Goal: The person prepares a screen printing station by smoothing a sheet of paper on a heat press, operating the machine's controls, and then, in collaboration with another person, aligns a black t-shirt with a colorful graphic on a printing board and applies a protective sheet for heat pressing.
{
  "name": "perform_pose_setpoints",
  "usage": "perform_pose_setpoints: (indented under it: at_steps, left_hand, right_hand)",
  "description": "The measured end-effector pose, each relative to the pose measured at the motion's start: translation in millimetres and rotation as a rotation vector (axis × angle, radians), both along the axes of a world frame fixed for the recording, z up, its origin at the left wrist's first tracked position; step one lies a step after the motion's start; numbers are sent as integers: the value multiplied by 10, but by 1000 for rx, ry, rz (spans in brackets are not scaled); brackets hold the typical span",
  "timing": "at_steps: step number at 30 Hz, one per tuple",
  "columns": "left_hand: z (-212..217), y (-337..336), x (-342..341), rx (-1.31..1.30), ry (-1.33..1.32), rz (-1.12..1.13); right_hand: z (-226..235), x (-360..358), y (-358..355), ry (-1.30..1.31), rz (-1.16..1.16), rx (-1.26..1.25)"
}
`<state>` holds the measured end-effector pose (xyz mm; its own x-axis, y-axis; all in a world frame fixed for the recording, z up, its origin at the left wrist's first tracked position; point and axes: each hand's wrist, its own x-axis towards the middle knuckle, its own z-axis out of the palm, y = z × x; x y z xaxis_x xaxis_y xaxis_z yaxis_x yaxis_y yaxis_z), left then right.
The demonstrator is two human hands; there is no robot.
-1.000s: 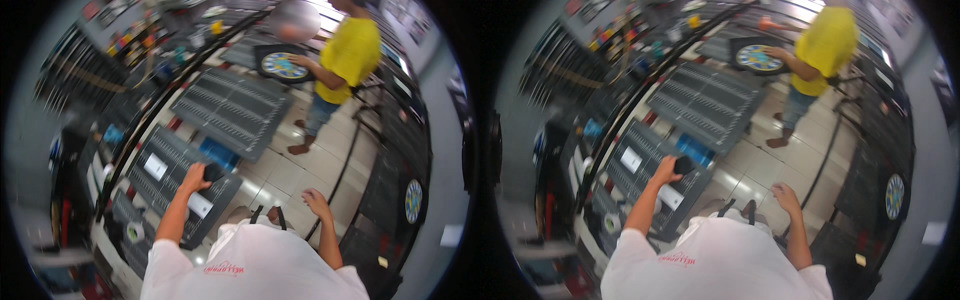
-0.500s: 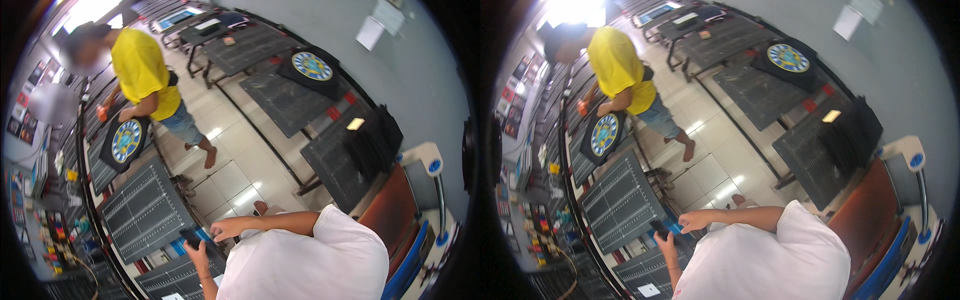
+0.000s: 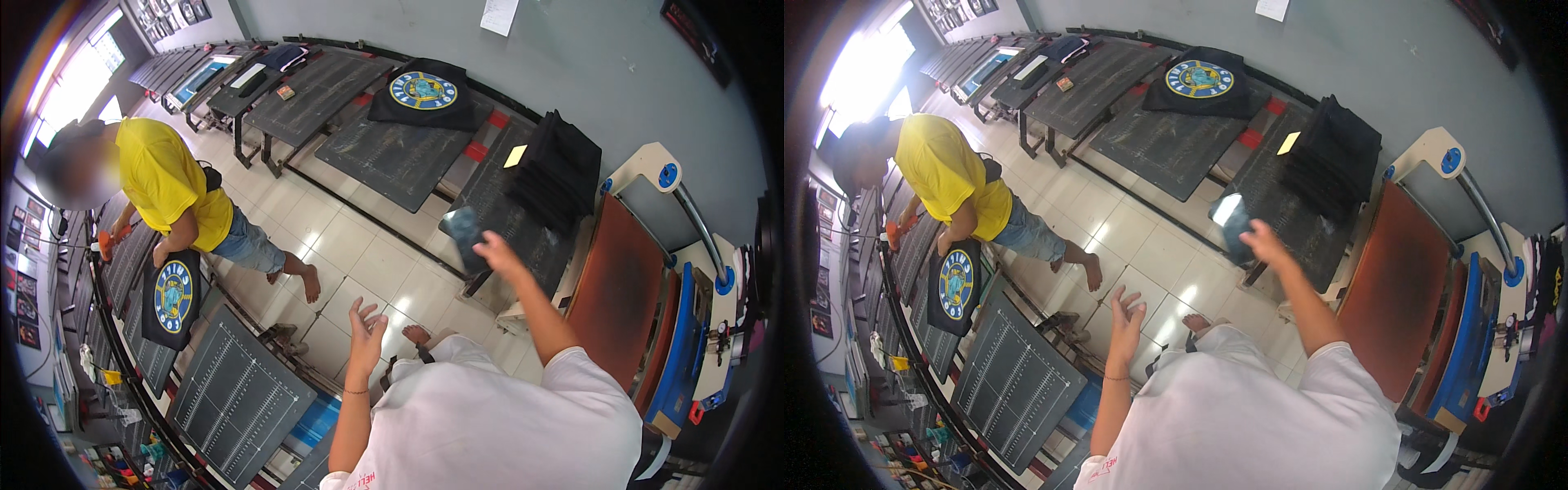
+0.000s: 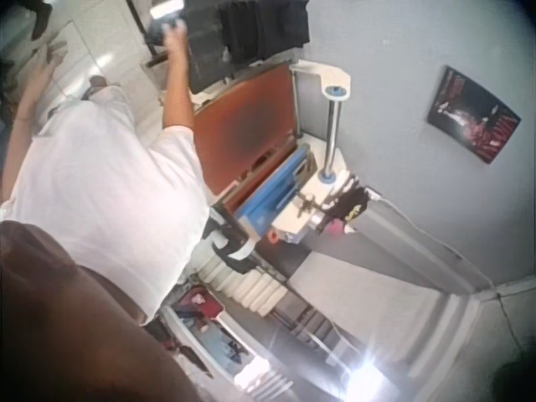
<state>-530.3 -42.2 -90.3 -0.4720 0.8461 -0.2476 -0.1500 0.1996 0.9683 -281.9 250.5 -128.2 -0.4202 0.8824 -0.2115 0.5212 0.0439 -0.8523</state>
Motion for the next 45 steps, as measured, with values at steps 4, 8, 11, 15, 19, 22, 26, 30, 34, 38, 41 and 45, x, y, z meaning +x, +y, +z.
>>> perform_pose_setpoints:
  at_steps: [4, 8, 11, 15, 19, 22, 26, 30, 34, 38, 41, 45]
  left_hand:
    - [-288, -468, -5, -124, -27, -27]
    - [-464, -1040, -147, -247, -85, 108]
    - [-512, -1254, -194, -293, -88, 183]
    - [-532, -1323, -224, -333, -108, 253]
    - [-704, -1321, -230, -336, -144, 312]
    - [-692, -1242, -275, -439, -139, 330]
    - [-910, -1096, -476, -549, 71, 277]
    - [-606, -484, -779, -588, 120, 250]
    - [-190, 312, -1004, -477, 230, 247]
    - [19, 1159, -1131, -429, 125, 121]
    - [-116, 1797, -1142, -248, -113, 71]
    - [-360, 2701, -1098, 9, -877, 233]
  right_hand:
    - [-437, 1043, 848, -91, -121, -102]
    - [-326, 1018, 977, -279, -144, -60]
    - [-262, 1013, 1052, -325, -185, -11]
    - [-297, 992, 1079, -344, -256, 171]
    - [-317, 852, 1173, -463, -365, 296]
    - [-42, 301, 1264, -620, -309, 306]
    - [-68, -809, 2192, -262, -81, 406]
    - [-153, -1909, 3161, -320, -76, 691]
    - [-219, -2381, 3584, -581, 95, 816]
    - [-174, -2462, 3598, -437, 185, 737]
    - [106, -2806, 2829, -101, 434, 463]
    - [135, -3135, 1814, 182, 761, -103]
